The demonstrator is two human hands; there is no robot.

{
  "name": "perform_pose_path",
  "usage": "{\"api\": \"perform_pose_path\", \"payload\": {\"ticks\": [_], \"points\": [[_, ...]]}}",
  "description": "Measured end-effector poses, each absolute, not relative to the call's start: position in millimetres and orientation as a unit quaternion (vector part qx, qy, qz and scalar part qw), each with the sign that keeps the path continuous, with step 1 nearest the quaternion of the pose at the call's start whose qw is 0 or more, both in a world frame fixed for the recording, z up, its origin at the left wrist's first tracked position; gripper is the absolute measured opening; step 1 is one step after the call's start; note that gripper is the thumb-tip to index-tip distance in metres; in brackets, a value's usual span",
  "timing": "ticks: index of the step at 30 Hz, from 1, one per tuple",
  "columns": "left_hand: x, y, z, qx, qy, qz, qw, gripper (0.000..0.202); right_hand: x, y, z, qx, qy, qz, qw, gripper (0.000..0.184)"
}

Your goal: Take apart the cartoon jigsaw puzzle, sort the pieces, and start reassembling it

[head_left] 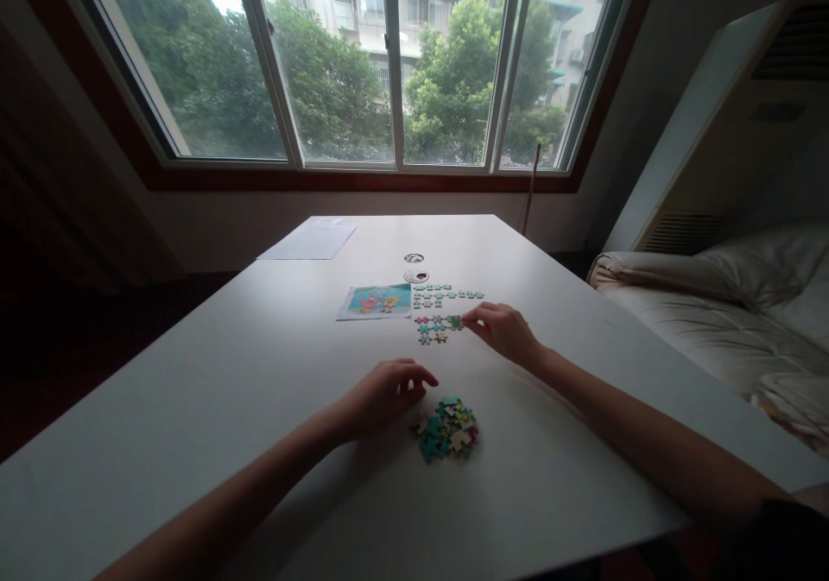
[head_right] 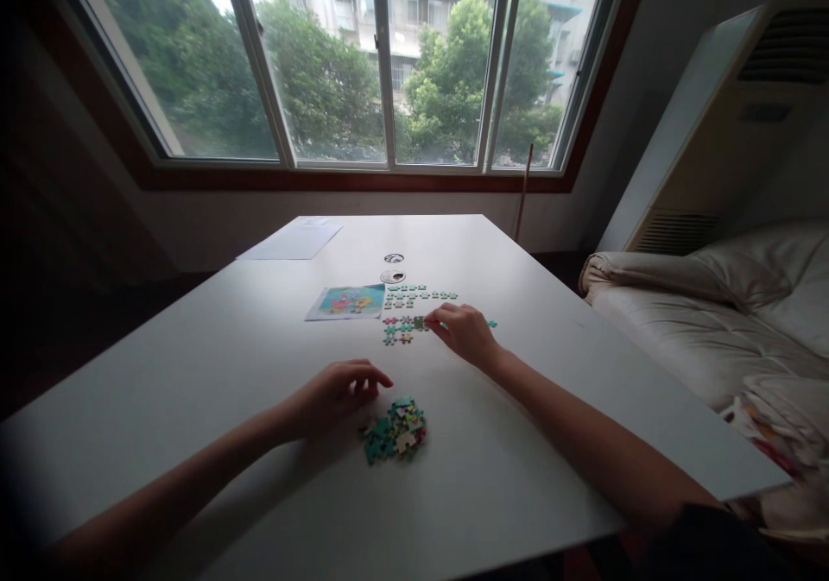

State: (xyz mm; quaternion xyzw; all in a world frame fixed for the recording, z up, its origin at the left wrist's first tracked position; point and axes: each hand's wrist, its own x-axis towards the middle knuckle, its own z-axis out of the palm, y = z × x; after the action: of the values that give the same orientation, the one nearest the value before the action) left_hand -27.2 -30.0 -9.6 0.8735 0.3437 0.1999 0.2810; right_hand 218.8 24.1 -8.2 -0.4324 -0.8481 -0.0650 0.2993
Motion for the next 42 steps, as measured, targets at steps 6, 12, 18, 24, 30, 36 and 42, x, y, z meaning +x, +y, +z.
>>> {"api": "perform_pose_path", "payload": {"ticks": [6,12,18,24,30,36,42], "points": [[-23.6,-41.2,-5.7,0.944,0.279,0.122,0.129,0.052,215.2,66.7,-7.4,-0.513,-0.83,0.01,0.22,0.014],[-31.5,-37.2,0.0,0.948,0.279,0.121,0.096,0.038,211.9,93.4,-12.1,-0.553,-0.811,0.022,0.191,0.016],[-34.4,-34.2,-0.1,0.937,0.293,0.139,0.126,0.024,213.7,106.9,-10.5,-0.571,-0.805,0.041,0.153,0.015],[-34.5,-34.9,-3.8,0.934,0.3,0.137,0.134,0.027,203.8,106.4,-10.9,-0.561,-0.814,0.046,0.146,0.016],[-33.5,-35.3,-3.9,0.934,0.296,0.139,0.146,0.023,197.8,109.3,-12.4,-0.561,-0.813,0.049,0.149,0.016],[-34.0,-34.4,-1.9,0.934,0.291,0.14,0.152,0.022,200.0,109.3,-13.6,-0.566,-0.806,0.042,0.168,0.018],[-39.7,-29.9,3.0,0.932,0.279,0.164,0.167,0.019,238.1,111.4,-12.2,-0.617,-0.761,0.005,0.202,0.022]]}}
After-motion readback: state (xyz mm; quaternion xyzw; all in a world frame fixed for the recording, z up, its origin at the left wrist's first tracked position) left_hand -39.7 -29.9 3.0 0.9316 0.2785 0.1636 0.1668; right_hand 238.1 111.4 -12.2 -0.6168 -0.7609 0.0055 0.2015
